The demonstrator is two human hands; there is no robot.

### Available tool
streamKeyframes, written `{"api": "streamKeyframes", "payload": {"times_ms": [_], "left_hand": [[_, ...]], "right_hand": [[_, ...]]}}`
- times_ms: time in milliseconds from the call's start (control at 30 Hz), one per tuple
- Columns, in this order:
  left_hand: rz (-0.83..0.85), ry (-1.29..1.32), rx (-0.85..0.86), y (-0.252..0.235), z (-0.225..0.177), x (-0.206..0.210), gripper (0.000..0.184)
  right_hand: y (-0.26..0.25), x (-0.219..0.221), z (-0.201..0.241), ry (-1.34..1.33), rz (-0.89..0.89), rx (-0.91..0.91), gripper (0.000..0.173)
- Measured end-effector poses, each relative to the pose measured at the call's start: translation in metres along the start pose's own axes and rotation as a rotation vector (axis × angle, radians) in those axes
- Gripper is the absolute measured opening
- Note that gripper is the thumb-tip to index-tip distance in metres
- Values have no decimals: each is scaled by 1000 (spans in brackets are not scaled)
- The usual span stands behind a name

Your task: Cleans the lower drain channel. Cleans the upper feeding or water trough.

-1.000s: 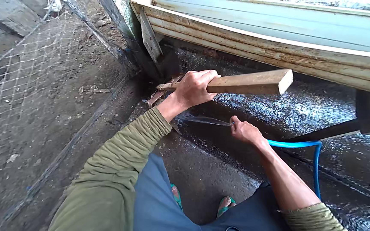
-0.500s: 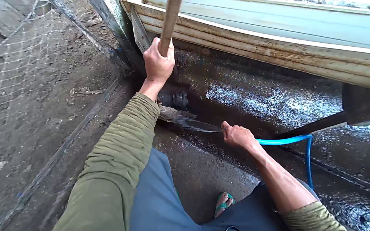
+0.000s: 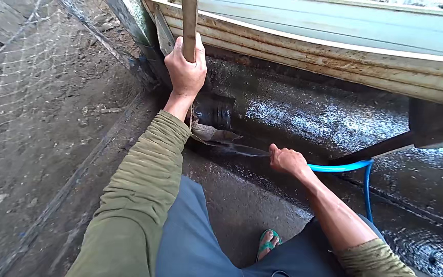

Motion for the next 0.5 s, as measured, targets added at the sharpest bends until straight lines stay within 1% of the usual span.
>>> {"api": "streamKeyframes", "payload": {"times_ms": [133,300,500], "left_hand": [[11,-13,-5,2,1,0,31],[53,59,7,5,0,-4,29],[62,48,-11,7,4,-3,31]], "right_hand": [[3,-12,-8,-62,-95,43,44],[1,-23,-20,-133,-232,115,43],[0,-17,-16,-147,-151,-4,42]]}}
Point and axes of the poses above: each hand's wrist, its own y-axis away from the middle knuckle, its own x-axis out of the palm, z = x × y, the point moved 1 cm from there along -y, towards the middle knuckle, and after that the axes turned 3 degrees about -y, right-handed, at the moved point
